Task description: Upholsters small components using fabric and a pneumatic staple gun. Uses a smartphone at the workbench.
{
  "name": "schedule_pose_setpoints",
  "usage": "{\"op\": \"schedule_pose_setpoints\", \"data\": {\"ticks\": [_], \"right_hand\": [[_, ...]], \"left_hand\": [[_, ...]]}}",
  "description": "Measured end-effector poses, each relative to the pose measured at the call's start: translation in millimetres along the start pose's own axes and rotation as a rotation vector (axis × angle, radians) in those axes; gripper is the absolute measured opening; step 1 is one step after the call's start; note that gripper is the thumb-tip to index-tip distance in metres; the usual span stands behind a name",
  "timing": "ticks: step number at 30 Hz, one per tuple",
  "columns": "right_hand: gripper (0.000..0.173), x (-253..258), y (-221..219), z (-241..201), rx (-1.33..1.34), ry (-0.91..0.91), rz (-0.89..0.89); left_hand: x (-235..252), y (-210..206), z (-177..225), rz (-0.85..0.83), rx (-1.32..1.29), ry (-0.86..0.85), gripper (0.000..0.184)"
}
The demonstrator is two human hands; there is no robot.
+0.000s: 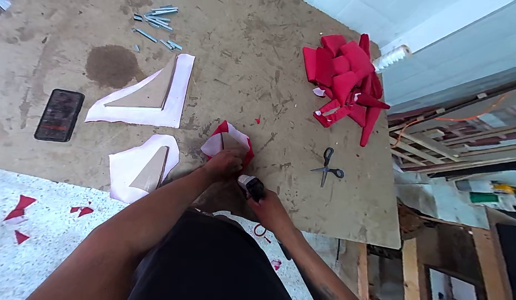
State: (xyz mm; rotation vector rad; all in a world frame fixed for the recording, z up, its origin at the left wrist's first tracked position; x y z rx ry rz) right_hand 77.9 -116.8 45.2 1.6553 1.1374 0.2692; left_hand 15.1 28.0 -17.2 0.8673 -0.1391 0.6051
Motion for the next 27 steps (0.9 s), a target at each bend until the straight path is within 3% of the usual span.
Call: {"op": "schedule_pose_setpoints", "data": {"ticks": [12,19,21,24,27], "right_hand": [[0.026,3,3,-8,-0.056,0.022,0.108],[0.029,6,8,-12,-0.068,-0.028,0.010],[0.035,7,21,2,-0.021,-0.041,0.024],[0.040,7,61,47,-0.002,-0.093,0.133],[0.048,22,97,116,-0.074,-0.158,0.247]], "left_hand": [[8,-1,-1,-0.061,0.036,0.047,0.033],[14,0,-1,-0.088,0.017,0.141,0.029],[22,10,-4,-0.120,-0.028,0.175,0.028],[45,36,-6,-0.175,0.088,-0.025,0.015],[63,41,-9,-0.423,0.318,-0.135,0.033]]}}
Point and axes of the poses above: each hand's wrist, its own x-axis towards the middle knuckle, its own y-axis out of the back of the hand, z = x × y, the point moved 9 cm from there along x, towards the middle knuckle, and after that the axes turned 15 degrees about z, right-handed, at the moved point
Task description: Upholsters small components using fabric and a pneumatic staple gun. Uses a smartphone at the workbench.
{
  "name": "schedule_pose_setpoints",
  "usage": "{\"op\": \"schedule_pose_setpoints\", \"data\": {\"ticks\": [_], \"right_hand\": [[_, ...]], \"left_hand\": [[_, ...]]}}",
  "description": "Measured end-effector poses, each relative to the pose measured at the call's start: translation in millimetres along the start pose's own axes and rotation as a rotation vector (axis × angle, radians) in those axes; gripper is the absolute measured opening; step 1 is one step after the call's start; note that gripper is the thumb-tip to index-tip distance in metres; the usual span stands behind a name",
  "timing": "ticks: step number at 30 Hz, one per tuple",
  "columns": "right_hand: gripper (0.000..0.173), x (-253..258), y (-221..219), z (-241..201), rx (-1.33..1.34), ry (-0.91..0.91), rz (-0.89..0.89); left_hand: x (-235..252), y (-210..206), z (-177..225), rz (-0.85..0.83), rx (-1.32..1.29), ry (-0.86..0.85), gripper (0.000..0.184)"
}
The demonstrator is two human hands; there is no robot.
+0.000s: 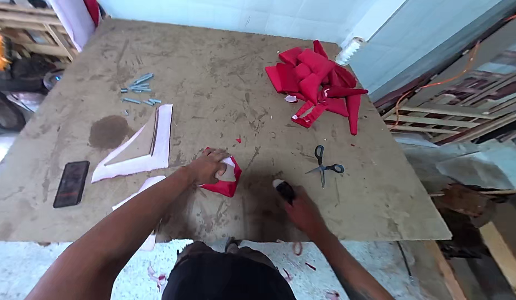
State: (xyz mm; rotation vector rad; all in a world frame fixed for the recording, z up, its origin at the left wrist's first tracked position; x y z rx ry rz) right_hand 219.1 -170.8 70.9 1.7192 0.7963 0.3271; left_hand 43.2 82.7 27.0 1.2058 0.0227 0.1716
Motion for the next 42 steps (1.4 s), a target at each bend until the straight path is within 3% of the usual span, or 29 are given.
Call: {"op": "schedule_pose_setpoints", "data": {"ticks": [2,4,6,8,10,13,17,21,24,27,31,35,42], "right_hand": [[0.060,25,5,40,-0.022,-0.026,0.046],[0.066,36,5,60,0.023,-0.001,0.113],[0.055,26,3,45,0.133,0.043,0.148],[0.049,1,-21,18,0.298,-0.008,0.043],[0.058,-21,-59,-5,0.465,-0.101,-0.088],[0.066,-17,-97,-32,0.416,-0.087,-0.067],[0.033,11,-104,-67,0.400,0.015,-0.137],[0.031,16,-127,-51,0.829,-0.231,-0.264],[0.047,3,-154,-41,0.987,-0.389,-0.352],[0.054,-8,-166,-50,0.886,-0.386,-0.468],[0.039,0,-168,-69,0.883,-0.314,-0.472],[0.041,12,-151,-86,0.715,-0.155,-0.505],[0.029,25,-158,-123,0.770,-0.254,-0.792]], "left_hand": [[9,-3,1,-0.127,0.062,0.036,0.043],[15,-5,6,-0.206,0.087,0.187,0.055],[5,-15,8,-0.235,0.011,0.438,0.059],[-7,-23,12,-0.267,-0.047,0.651,0.065],[-9,-21,24,-0.399,0.015,0.721,0.069],[0,-15,46,-0.498,0.129,0.669,0.063],[9,-34,42,-0.521,0.093,0.627,0.048],[11,-40,38,-0.497,0.086,0.688,0.049],[12,-45,35,-0.471,0.103,0.712,0.039],[14,-51,33,-0.445,0.127,0.728,0.031],[10,-47,32,-0.405,0.162,0.753,0.029],[6,-43,25,-0.396,0.127,0.799,0.022],[6,-54,1,-0.333,-0.213,0.581,0.021]]}}
Point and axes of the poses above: each hand's wrist, its own x-axis towards the middle knuckle, its own y-axis out of the back of the hand, z = x × y, the point moved 9 cm from there along x, towards the middle knuckle, and after that the axes turned 15 degrees about z, right-handed, at the moved point
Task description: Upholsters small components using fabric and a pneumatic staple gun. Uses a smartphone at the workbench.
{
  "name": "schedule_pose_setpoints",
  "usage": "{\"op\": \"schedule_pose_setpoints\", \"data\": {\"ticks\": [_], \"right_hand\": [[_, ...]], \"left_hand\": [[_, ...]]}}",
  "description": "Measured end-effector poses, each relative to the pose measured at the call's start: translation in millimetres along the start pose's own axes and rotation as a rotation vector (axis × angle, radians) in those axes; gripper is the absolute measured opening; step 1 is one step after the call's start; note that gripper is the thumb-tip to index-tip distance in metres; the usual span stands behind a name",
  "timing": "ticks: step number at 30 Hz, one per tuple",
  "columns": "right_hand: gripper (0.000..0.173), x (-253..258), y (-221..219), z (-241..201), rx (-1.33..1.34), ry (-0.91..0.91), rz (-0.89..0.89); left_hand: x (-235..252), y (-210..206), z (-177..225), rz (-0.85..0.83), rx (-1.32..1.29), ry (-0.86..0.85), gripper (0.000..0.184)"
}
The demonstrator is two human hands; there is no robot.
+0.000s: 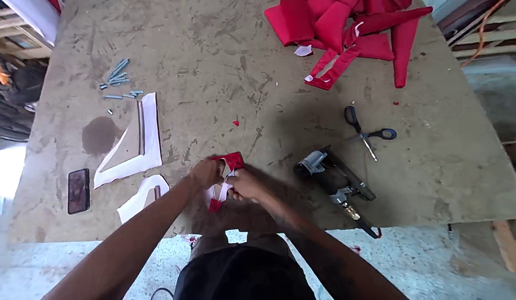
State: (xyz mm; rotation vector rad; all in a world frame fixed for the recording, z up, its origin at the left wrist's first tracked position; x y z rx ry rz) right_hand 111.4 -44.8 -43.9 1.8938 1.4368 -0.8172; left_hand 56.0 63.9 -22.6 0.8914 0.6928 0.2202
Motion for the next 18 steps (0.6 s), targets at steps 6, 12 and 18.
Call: {"op": "schedule_pose_setpoints", "data": {"ticks": [6,12,18], "right_hand": [[0.031,31,0,-12,-0.281,-0.042,-0.035],[0.026,52,-8,-41,-0.731,0.083,0.017],[0.023,-5,50,-61,-0.197,0.357,0.192]], "left_hand": [[-7,-10,-5,-0.079,-0.156,-0.067,0.073],[-24,-5,-4,0.335,-0.054,0.079,0.073],[-18,-2,-16,0.347,-0.142,0.081,0.044]]}}
Point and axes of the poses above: each hand's wrist, its own x-axis towards the middle knuckle, its own y-axis out of the back of the hand, z = x × y, the point moved 9 cm from there along x, towards the middle knuckle, and after that the axes turned 15 degrees about z, right-handed, at the moved point
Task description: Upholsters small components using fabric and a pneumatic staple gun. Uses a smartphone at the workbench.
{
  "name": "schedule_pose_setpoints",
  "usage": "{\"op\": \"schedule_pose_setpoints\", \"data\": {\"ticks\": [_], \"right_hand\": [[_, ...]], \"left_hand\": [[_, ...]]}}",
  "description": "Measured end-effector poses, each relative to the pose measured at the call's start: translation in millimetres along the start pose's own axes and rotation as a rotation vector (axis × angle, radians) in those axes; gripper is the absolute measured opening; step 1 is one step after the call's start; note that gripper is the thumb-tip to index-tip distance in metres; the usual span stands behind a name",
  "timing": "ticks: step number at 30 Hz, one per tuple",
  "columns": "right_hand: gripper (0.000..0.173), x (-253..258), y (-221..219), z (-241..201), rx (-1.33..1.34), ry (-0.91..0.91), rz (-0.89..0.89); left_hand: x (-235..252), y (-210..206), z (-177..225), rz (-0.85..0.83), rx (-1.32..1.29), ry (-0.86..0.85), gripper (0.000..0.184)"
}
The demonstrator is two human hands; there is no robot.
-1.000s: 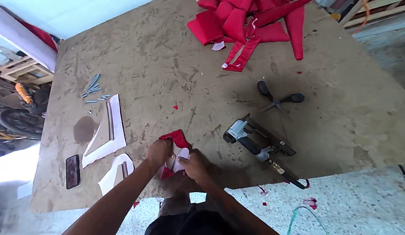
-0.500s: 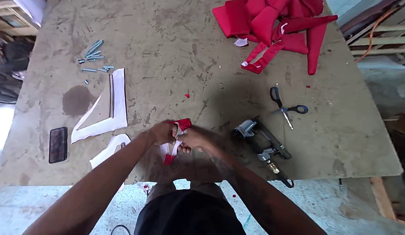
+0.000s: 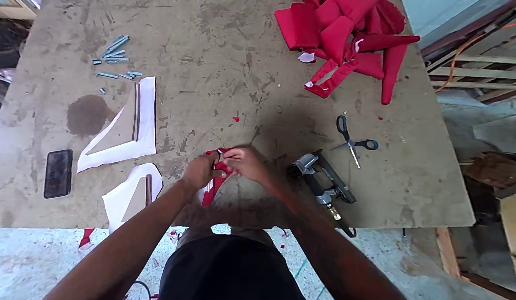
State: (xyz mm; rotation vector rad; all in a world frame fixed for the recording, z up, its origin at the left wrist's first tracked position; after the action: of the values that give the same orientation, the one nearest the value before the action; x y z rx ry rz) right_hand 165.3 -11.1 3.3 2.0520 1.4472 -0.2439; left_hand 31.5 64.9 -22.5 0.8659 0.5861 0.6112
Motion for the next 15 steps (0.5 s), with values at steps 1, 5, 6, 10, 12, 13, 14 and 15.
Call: {"op": "schedule_pose_setpoints", "data": {"ticks": [1,5,6,10,12,13,14,15], "right_hand": [[0.025,-14,39,8,-0.028,0.054,0.172],[0.041,-89,187,90,-0.372,0.076,0.716],[0.051,-102,203,109,-0.441,0.044,0.752],[0.085,-104,194,151,-0.702,-0.025,0.674],[0.079,-96,192,151,-0.748,-0.045,0.686],[0.077,-93,193,145,-0.736,-0.055,0.691],[0.079,-91,194,137,-0.711,-0.075,0.684],[0.081,-90,192,125,-0.677,-0.104,0.672]], "left_hand": [[1,-1,0,0.006,-0.011,-0.007,0.046],[-1,-2,-4,0.020,-0.016,-0.021,0.043],[0,-3,-6,0.021,-0.021,-0.025,0.043],[2,-9,-11,0.013,-0.029,-0.044,0.043],[1,-7,-11,0.013,-0.029,-0.036,0.043],[0,-6,-11,0.015,-0.032,-0.036,0.042],[0,-6,-11,0.015,-0.034,-0.037,0.042],[0,-6,-12,0.018,-0.036,-0.040,0.041]]}}
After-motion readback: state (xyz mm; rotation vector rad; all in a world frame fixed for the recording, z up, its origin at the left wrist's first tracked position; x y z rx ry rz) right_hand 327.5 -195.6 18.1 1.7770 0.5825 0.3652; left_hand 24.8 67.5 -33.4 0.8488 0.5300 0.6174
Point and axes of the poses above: each hand's wrist, its own x-axis towards the middle knuckle, its own y-axis out of the back of the hand, z = x × y, the point moved 9 cm from there along x, towards the middle knuckle, and after that the axes turned 15 degrees about z, right-handed, at the moved point
